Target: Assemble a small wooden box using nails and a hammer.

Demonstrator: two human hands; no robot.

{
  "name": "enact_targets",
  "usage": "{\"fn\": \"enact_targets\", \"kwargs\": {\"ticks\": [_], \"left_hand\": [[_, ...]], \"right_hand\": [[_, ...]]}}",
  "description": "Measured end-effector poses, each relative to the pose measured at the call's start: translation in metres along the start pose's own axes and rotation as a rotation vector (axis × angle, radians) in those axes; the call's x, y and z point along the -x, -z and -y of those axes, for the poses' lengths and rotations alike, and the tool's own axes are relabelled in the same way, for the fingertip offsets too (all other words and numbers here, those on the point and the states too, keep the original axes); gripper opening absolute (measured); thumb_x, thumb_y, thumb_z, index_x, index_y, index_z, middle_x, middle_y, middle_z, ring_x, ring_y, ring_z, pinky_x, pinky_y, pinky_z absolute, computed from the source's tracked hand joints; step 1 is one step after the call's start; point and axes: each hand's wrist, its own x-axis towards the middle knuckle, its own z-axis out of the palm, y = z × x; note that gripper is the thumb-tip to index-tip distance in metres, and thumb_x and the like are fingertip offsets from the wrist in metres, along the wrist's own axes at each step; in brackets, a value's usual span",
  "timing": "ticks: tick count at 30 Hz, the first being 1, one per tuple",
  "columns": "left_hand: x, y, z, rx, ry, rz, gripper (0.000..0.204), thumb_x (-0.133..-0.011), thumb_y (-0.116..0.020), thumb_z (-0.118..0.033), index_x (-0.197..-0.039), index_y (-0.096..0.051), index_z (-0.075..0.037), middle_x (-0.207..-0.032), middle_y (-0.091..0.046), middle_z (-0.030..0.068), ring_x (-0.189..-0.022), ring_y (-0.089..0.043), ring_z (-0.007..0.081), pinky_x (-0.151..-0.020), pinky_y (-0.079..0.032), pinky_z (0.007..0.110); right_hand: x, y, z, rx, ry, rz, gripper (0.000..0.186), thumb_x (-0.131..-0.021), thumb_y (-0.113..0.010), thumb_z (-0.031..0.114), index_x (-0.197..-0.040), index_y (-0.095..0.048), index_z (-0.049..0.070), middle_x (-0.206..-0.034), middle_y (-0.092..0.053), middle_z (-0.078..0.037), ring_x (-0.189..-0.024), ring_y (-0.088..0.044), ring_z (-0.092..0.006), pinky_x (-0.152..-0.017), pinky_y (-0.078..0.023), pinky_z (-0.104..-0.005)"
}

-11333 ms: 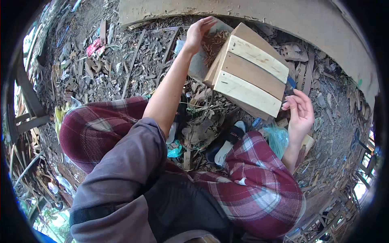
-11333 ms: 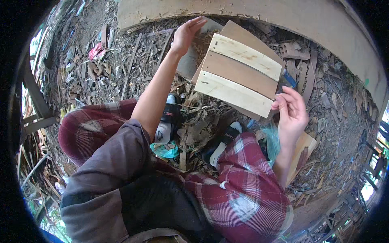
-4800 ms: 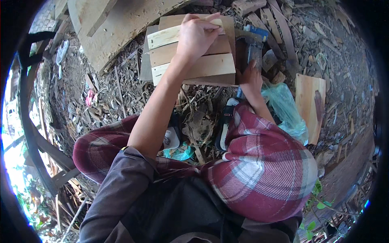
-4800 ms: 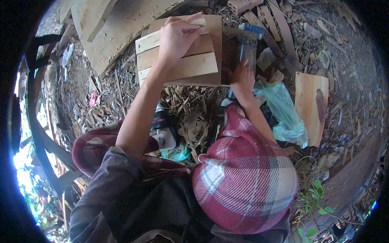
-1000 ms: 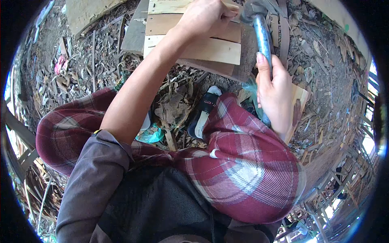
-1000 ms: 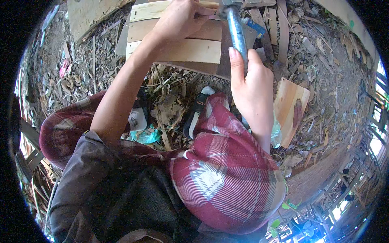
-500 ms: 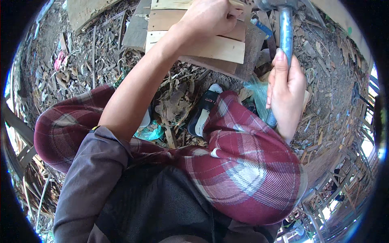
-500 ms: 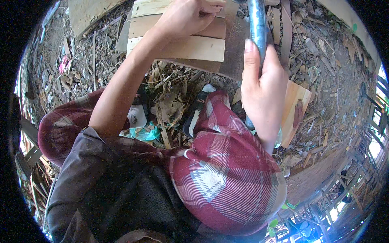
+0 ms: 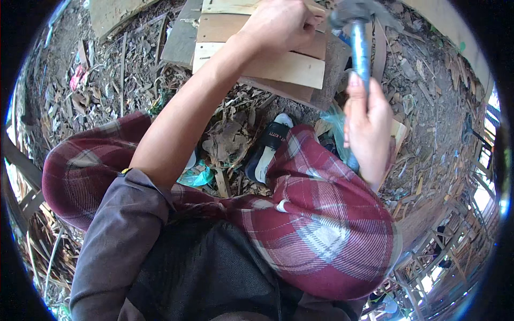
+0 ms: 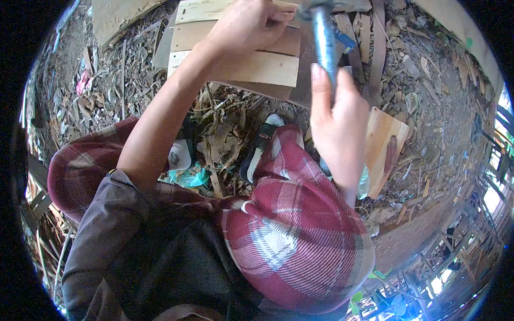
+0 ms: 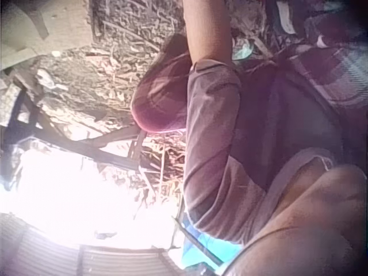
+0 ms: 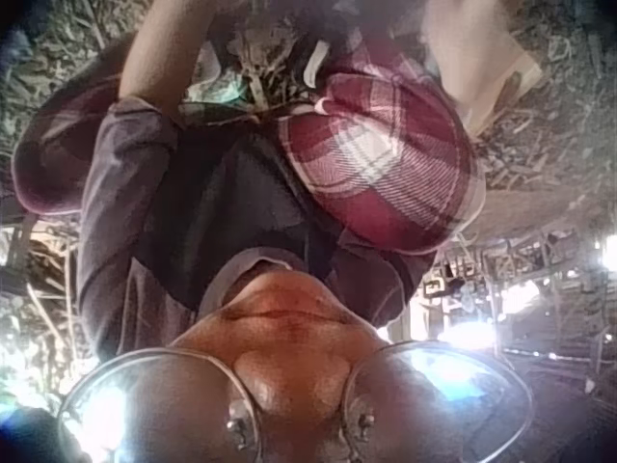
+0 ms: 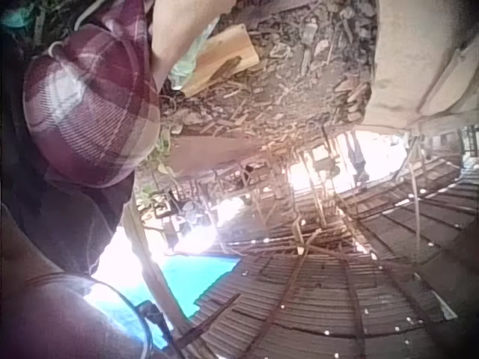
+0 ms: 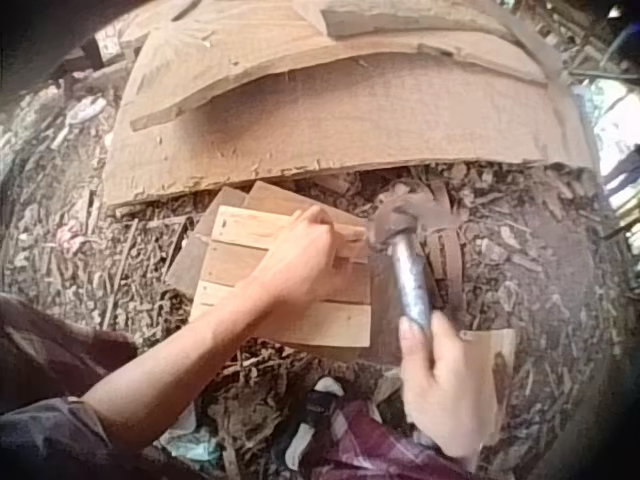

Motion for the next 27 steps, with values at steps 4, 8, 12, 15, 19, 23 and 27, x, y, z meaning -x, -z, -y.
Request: {"fn": "enact_targets", "kwargs": {"ticks": [4,8,12,15,19,23,27], "left_hand": [[0.000,0.005,-0.001,-0.069,-0.018,0.057,0.018,-0.070,-0.059,-0.012,-0.078,-0.069,0.000,-0.083,-0.065,0.0227,-0.092,-0.057,0.0377,-0.087,-0.045,0.045],[0.000,0.003,0.004,0.042,-0.025,0.012,0.020,-0.070,-0.058,-0.011,-0.083,-0.069,0.001,-0.084,-0.066,0.0223,-0.091,-0.057,0.0380,-0.087,-0.045,0.045],[0.000,-0.001,0.000,0.058,-0.069,0.001,0.024,-0.070,-0.057,-0.008,-0.089,-0.070,0.000,-0.093,-0.067,0.0212,-0.095,-0.058,0.0380,-0.092,-0.044,0.044],[0.001,-0.008,0.016,0.126,-0.087,-0.130,0.030,-0.070,-0.056,-0.005,-0.098,-0.069,-0.002,-0.103,-0.066,0.0204,-0.104,-0.057,0.0361,-0.098,-0.041,0.042],[0.000,-0.023,0.020,-0.012,-0.042,-0.459,0.037,-0.071,-0.054,-0.001,-0.106,-0.065,-0.002,-0.113,-0.063,0.0203,-0.115,-0.054,0.0344,-0.105,-0.035,0.041],[-0.002,-0.017,0.016,0.019,-0.116,-0.229,0.030,-0.071,-0.053,0.001,-0.099,-0.066,0.001,-0.106,-0.064,0.0231,-0.112,-0.055,0.0381,-0.103,-0.037,0.044],[-0.001,-0.017,0.016,0.154,-0.005,-0.273,0.022,-0.071,-0.052,0.003,-0.088,-0.066,0.004,-0.094,-0.064,0.0264,-0.104,-0.058,0.0398,-0.094,-0.045,0.044]], "right_hand": [[0.002,0.004,0.007,-0.006,-0.027,-0.041,0.040,-0.097,-0.050,0.036,-0.081,-0.052,0.000,-0.059,-0.055,-0.019,-0.052,-0.056,-0.0331,-0.048,-0.039,-0.0414],[-0.004,-0.005,-0.005,0.040,-0.012,-0.006,0.039,-0.097,-0.050,0.036,-0.083,-0.053,0.000,-0.058,-0.054,-0.018,-0.050,-0.055,-0.0327,-0.049,-0.040,-0.0412],[0.005,0.006,-0.002,-0.083,0.010,-0.046,0.033,-0.100,-0.045,0.036,-0.088,-0.051,0.006,-0.050,-0.038,0.005,-0.036,-0.037,-0.0028,-0.031,-0.028,-0.0210],[0.005,0.004,0.006,-0.105,-0.019,-0.015,0.035,-0.099,-0.048,0.035,-0.086,-0.052,0.003,-0.054,-0.044,-0.005,-0.042,-0.042,-0.0143,-0.040,-0.033,-0.0294],[0.001,-0.002,0.001,0.038,-0.011,0.025,0.036,-0.097,-0.051,0.033,-0.084,-0.053,0.000,-0.058,-0.053,-0.018,-0.049,-0.053,-0.0309,-0.048,-0.037,-0.0400],[0.002,0.001,0.008,-0.025,0.067,-0.023,0.036,-0.097,-0.050,0.033,-0.083,-0.052,0.000,-0.059,-0.055,-0.020,-0.051,-0.055,-0.0375,-0.048,-0.038,-0.0423],[-0.006,-0.001,0.007,0.181,0.005,0.036,0.036,-0.097,-0.049,0.034,-0.087,-0.055,0.000,-0.061,-0.056,-0.020,-0.054,-0.056,-0.0377,-0.050,-0.040,-0.0440]]}}
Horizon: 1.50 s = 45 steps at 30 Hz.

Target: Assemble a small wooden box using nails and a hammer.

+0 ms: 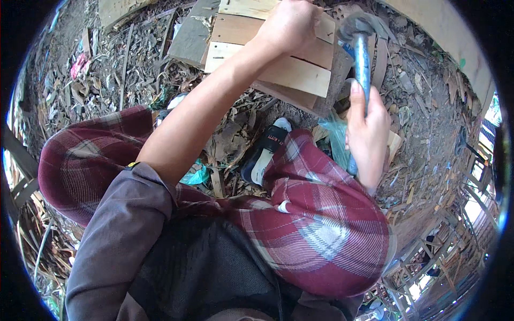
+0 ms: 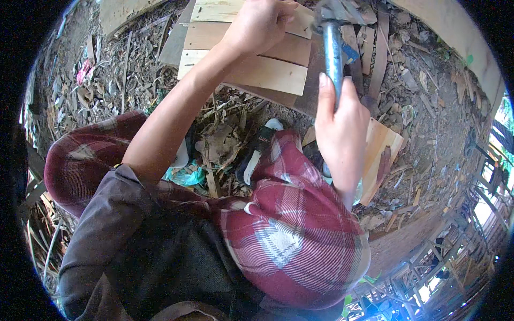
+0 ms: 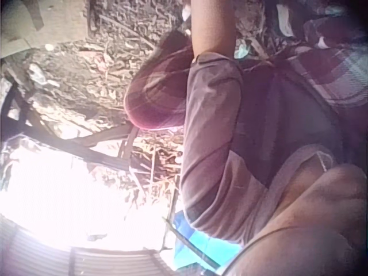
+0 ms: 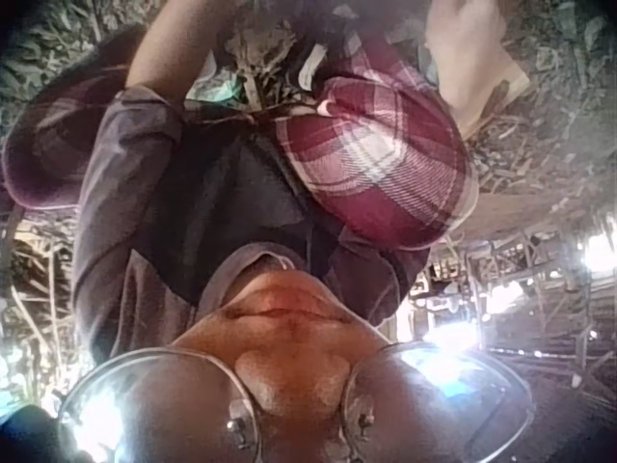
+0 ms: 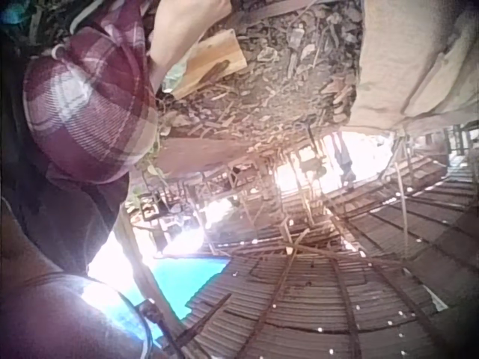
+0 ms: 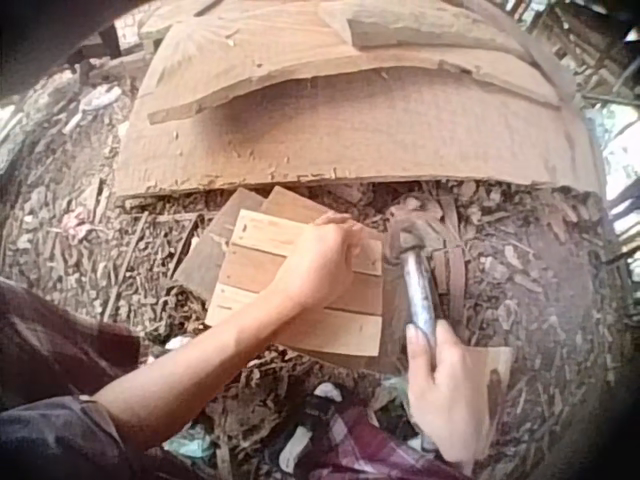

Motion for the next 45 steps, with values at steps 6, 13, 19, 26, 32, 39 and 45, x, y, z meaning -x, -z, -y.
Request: {"fn": "enact_targets", "kwargs": {"ticks": [6,13,19,26,32,39,45], "left_hand": [[-0.001,0.003,-0.006,0.030,0.132,0.009,0.033,-0.070,-0.050,0.005,-0.100,-0.064,0.008,-0.098,-0.063,0.0290,-0.103,-0.059,0.0410,-0.089,-0.047,0.043],[0.001,-0.003,0.002,0.021,0.059,-0.144,0.041,-0.069,-0.049,0.007,-0.108,-0.061,0.009,-0.104,-0.061,0.0310,-0.103,-0.059,0.0417,-0.092,-0.048,0.042],[-0.001,0.001,0.002,0.033,0.100,-0.067,0.037,-0.069,-0.049,0.007,-0.104,-0.062,0.009,-0.102,-0.062,0.0300,-0.102,-0.060,0.0411,-0.091,-0.048,0.042],[-0.004,0.009,-0.008,0.001,0.261,0.159,0.027,-0.069,-0.051,0.006,-0.091,-0.067,0.005,-0.085,-0.064,0.0278,-0.085,-0.064,0.0414,-0.077,-0.051,0.045],[-0.002,-0.003,0.004,0.036,0.110,-0.121,0.017,-0.069,-0.053,0.002,-0.079,-0.068,0.003,-0.076,-0.064,0.0270,-0.076,-0.064,0.0422,-0.069,-0.051,0.047],[0.000,0.001,-0.007,0.013,0.205,0.036,0.015,-0.069,-0.054,0.002,-0.074,-0.069,0.002,-0.073,-0.063,0.0273,-0.072,-0.065,0.0419,-0.065,-0.052,0.046],[-0.004,0.012,-0.014,0.037,0.235,0.192,0.018,-0.070,-0.054,0.001,-0.081,-0.069,0.001,-0.075,-0.064,0.0248,-0.074,-0.065,0.0393,-0.066,-0.052,0.045]], "right_hand": [[0.014,0.015,0.010,-0.174,-0.021,-0.143,0.035,-0.097,-0.050,0.035,-0.089,-0.056,0.002,-0.061,-0.056,-0.020,-0.053,-0.057,-0.0350,-0.048,-0.039,-0.0428],[0.010,0.004,0.005,-0.133,0.011,-0.076,0.035,-0.098,-0.049,0.036,-0.091,-0.056,0.002,-0.060,-0.054,-0.015,-0.049,-0.052,-0.0303,-0.050,-0.039,-0.0415],[0.002,-0.005,-0.001,0.011,-0.040,0.025,0.040,-0.098,-0.047,0.037,-0.093,-0.056,-0.001,-0.064,-0.057,-0.022,-0.059,-0.060,-0.0368,-0.051,-0.041,-0.0427],[0.015,0.006,0.003,-0.261,0.053,-0.127,0.034,-0.098,-0.048,0.035,-0.092,-0.055,0.002,-0.061,-0.056,-0.017,-0.053,-0.058,-0.0300,-0.049,-0.040,-0.0405],[-0.001,-0.005,-0.007,-0.079,0.002,0.014,0.038,-0.097,-0.048,0.036,-0.087,-0.054,0.001,-0.062,-0.056,-0.022,-0.056,-0.057,-0.0395,-0.051,-0.039,-0.0455],[0.003,-0.008,-0.013,-0.248,0.120,-0.097,0.033,-0.100,-0.045,0.032,-0.086,-0.053,0.003,-0.053,-0.045,0.000,-0.042,-0.044,-0.0077,-0.038,-0.031,-0.0253],[0.012,0.007,0.000,-0.353,-0.022,-0.044,0.034,-0.099,-0.048,0.032,-0.082,-0.053,0.003,-0.053,-0.045,0.000,-0.045,-0.044,-0.0080,-0.041,-0.031,-0.0292]]}}
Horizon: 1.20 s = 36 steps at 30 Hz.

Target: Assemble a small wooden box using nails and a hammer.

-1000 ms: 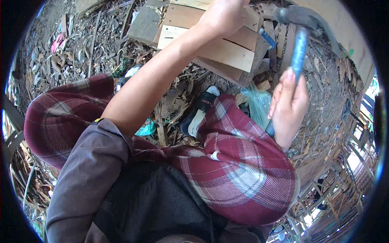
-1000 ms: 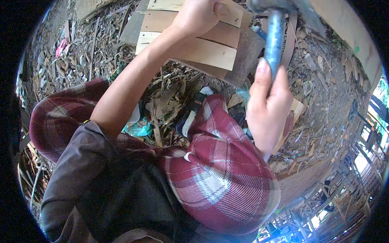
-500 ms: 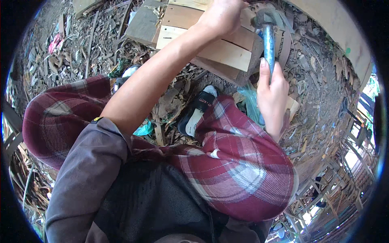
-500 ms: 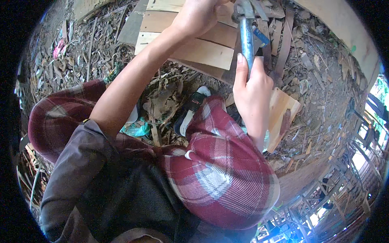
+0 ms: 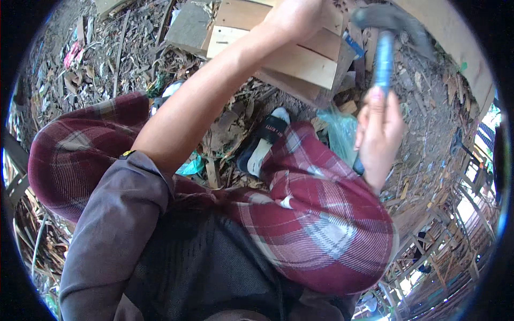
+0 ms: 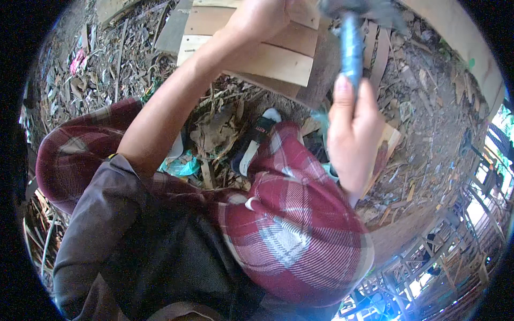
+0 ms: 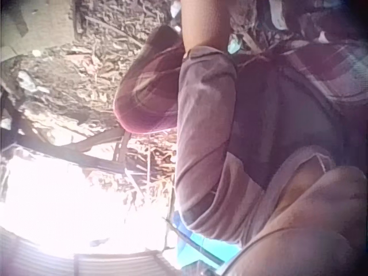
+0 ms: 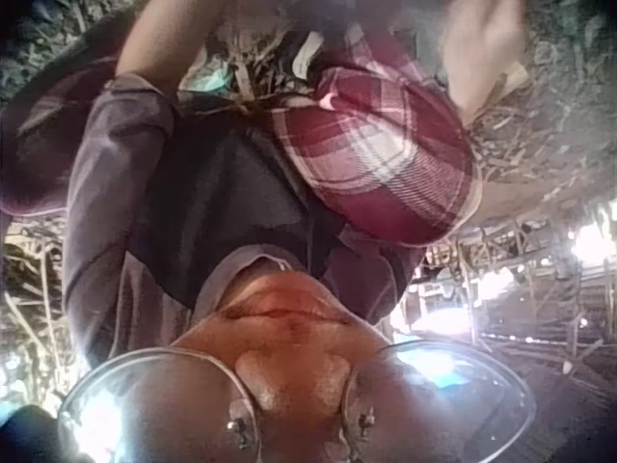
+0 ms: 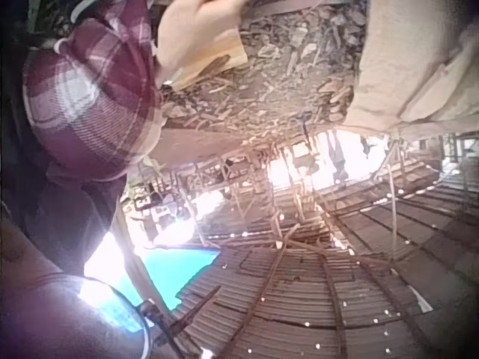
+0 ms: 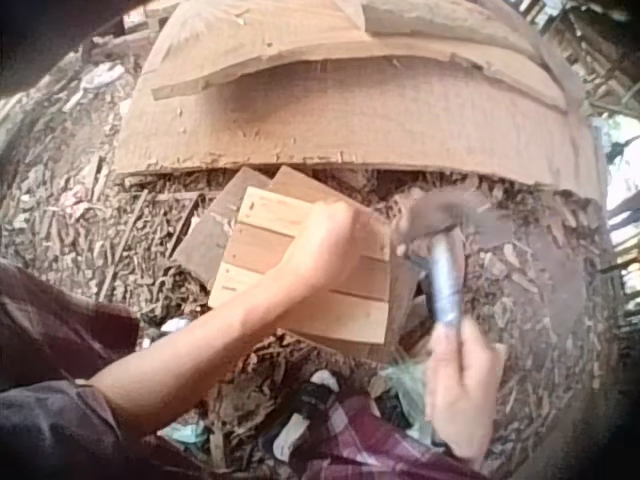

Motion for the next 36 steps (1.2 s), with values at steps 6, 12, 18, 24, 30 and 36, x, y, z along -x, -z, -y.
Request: {"fn": "enact_targets", "kwargs": {"ticks": [6,12,18,24,30,36], "left_hand": [[0.001,-0.008,0.005,0.065,-0.112,-0.176,0.015,-0.070,-0.055,-0.001,-0.078,-0.068,0.000,-0.075,-0.065,0.0221,-0.075,-0.066,0.0378,-0.068,-0.052,0.044],[0.000,-0.010,0.007,-0.160,-0.076,-0.106,0.017,-0.070,-0.052,0.003,-0.076,-0.068,-0.002,-0.077,-0.065,0.0224,-0.077,-0.064,0.0395,-0.071,-0.051,0.045],[-0.007,0.002,-0.003,-0.053,-0.159,-0.119,0.024,-0.070,-0.049,0.005,-0.084,-0.068,0.000,-0.080,-0.065,0.0238,-0.083,-0.064,0.0410,-0.076,-0.050,0.046],[-0.009,-0.015,0.007,-0.118,-0.316,-0.240,0.035,-0.074,-0.049,0.004,-0.107,-0.062,0.005,-0.085,-0.065,0.0244,-0.082,-0.062,0.0421,-0.075,-0.049,0.047],[-0.002,-0.021,0.022,-0.537,-0.193,-0.055,0.017,-0.080,-0.052,-0.010,-0.095,-0.059,-0.003,-0.096,-0.064,0.0150,-0.097,-0.056,0.0355,-0.085,-0.041,0.047],[-0.004,-0.025,0.013,-0.505,-0.228,-0.061,0.023,-0.084,-0.051,-0.011,-0.105,-0.061,-0.007,-0.104,-0.065,0.0143,-0.104,-0.055,0.0344,-0.091,-0.039,0.045]], "right_hand": [[-0.021,-0.018,-0.030,0.249,0.249,0.042,0.030,-0.100,-0.045,0.031,-0.085,-0.052,0.007,-0.053,-0.043,0.004,-0.040,-0.041,-0.0027,-0.033,-0.028,-0.0210],[0.000,-0.005,-0.009,-0.010,0.223,-0.032,0.029,-0.101,-0.044,0.030,-0.087,-0.052,0.006,-0.053,-0.041,0.004,-0.040,-0.037,-0.0028,-0.036,-0.028,-0.0207],[-0.020,-0.013,-0.023,0.244,0.231,-0.001,0.036,-0.098,-0.050,0.030,-0.080,-0.050,-0.001,-0.054,-0.052,-0.020,-0.048,-0.053,-0.0377,-0.046,-0.038,-0.0429],[-0.002,0.002,-0.008,0.036,0.248,-0.089,0.035,-0.097,-0.051,0.028,-0.079,-0.049,-0.002,-0.053,-0.052,-0.021,-0.046,-0.054,-0.0362,-0.045,-0.038,-0.0436],[-0.010,-0.001,-0.025,0.152,0.309,-0.028,0.036,-0.096,-0.051,0.027,-0.079,-0.051,-0.005,-0.052,-0.053,-0.021,-0.047,-0.056,-0.0383,-0.045,-0.042,-0.0446],[-0.015,-0.001,-0.040,0.049,0.267,-0.002,0.036,-0.096,-0.051,0.026,-0.081,-0.054,-0.006,-0.055,-0.055,-0.020,-0.045,-0.056,-0.0358,-0.045,-0.042,-0.0435]]}}
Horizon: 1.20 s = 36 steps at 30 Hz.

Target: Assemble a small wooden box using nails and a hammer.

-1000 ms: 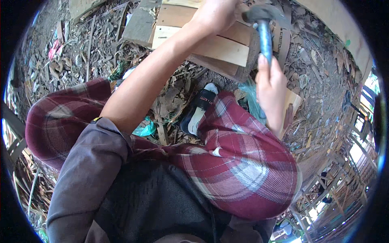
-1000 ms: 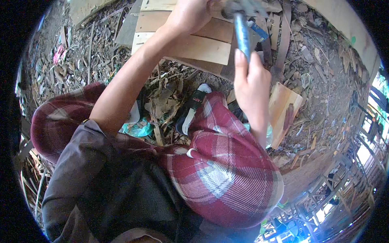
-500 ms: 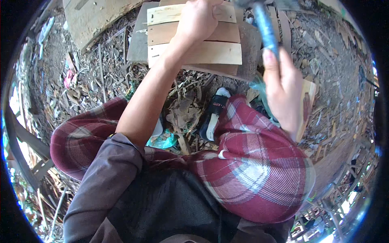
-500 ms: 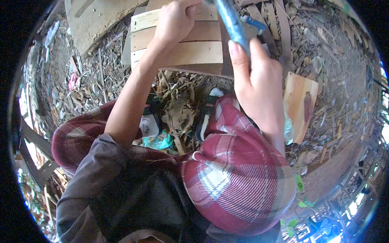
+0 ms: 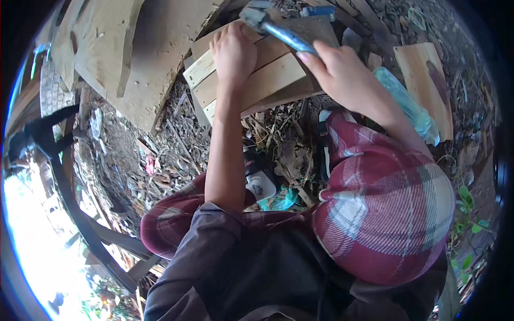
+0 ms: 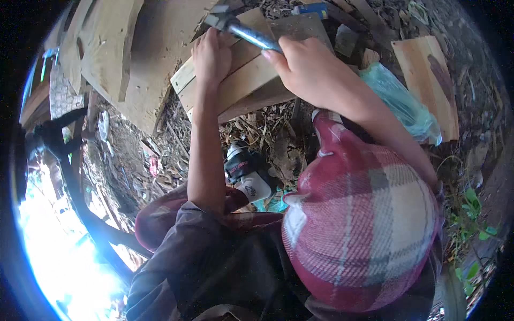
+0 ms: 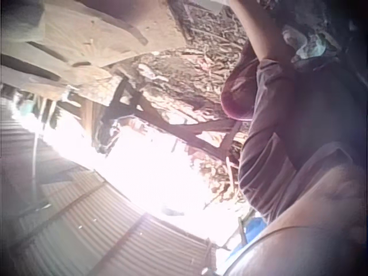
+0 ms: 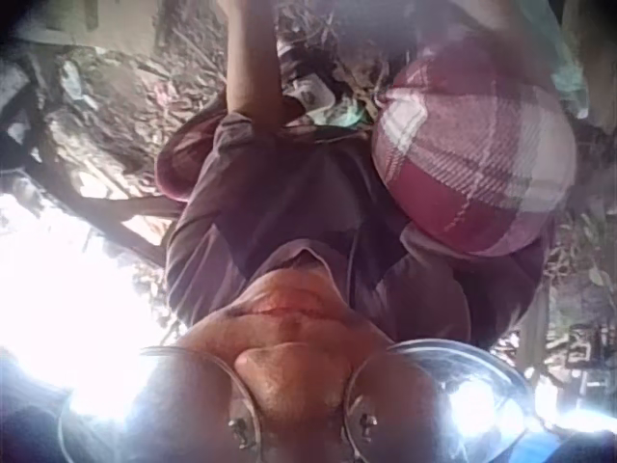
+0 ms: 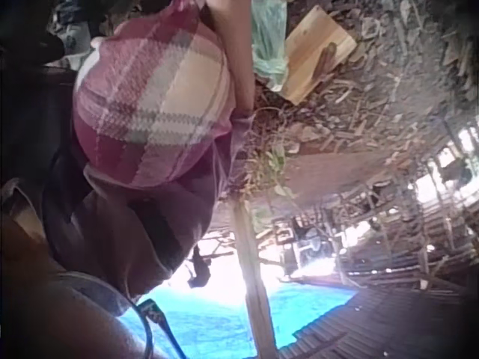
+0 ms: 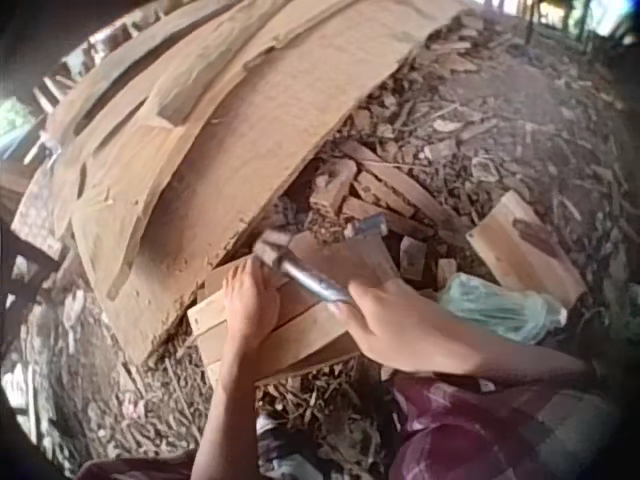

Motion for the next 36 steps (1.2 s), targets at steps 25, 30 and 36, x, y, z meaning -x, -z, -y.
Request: {"fn": "enact_targets", "kwargs": {"ticks": [25,30,36], "left_hand": [[-0.005,0.003,0.011,0.013,0.083,0.050,0.060,-0.085,-0.049,-0.007,-0.132,-0.025,0.021,-0.096,-0.063,0.0236,-0.095,-0.057,0.0391,-0.088,-0.041,0.048],[-0.004,0.001,0.010,0.035,0.031,-0.001,0.055,-0.090,-0.045,-0.012,-0.135,-0.029,0.014,-0.093,-0.065,0.0250,-0.089,-0.062,0.0410,-0.079,-0.048,0.046],[-0.005,0.003,0.013,-0.006,0.070,-0.005,0.057,-0.089,-0.047,-0.012,-0.134,-0.028,0.016,-0.092,-0.065,0.0241,-0.086,-0.063,0.0411,-0.076,-0.049,0.047]], "right_hand": [[-0.004,0.015,0.013,0.107,0.255,-0.294,0.035,-0.099,-0.047,0.030,-0.085,-0.052,-0.002,-0.058,-0.055,-0.019,-0.050,-0.054,-0.0351,-0.049,-0.040,-0.0419],[-0.011,0.000,0.004,0.141,0.029,0.003,0.037,-0.096,-0.049,0.028,-0.091,-0.059,-0.007,-0.059,-0.059,-0.021,-0.053,-0.061,-0.0364,-0.049,-0.047,-0.0432],[-0.002,0.010,0.018,0.041,0.143,-0.174,0.035,-0.098,-0.047,0.028,-0.087,-0.055,-0.004,-0.055,-0.053,-0.018,-0.048,-0.055,-0.0332,-0.046,-0.041,-0.0409]]}}
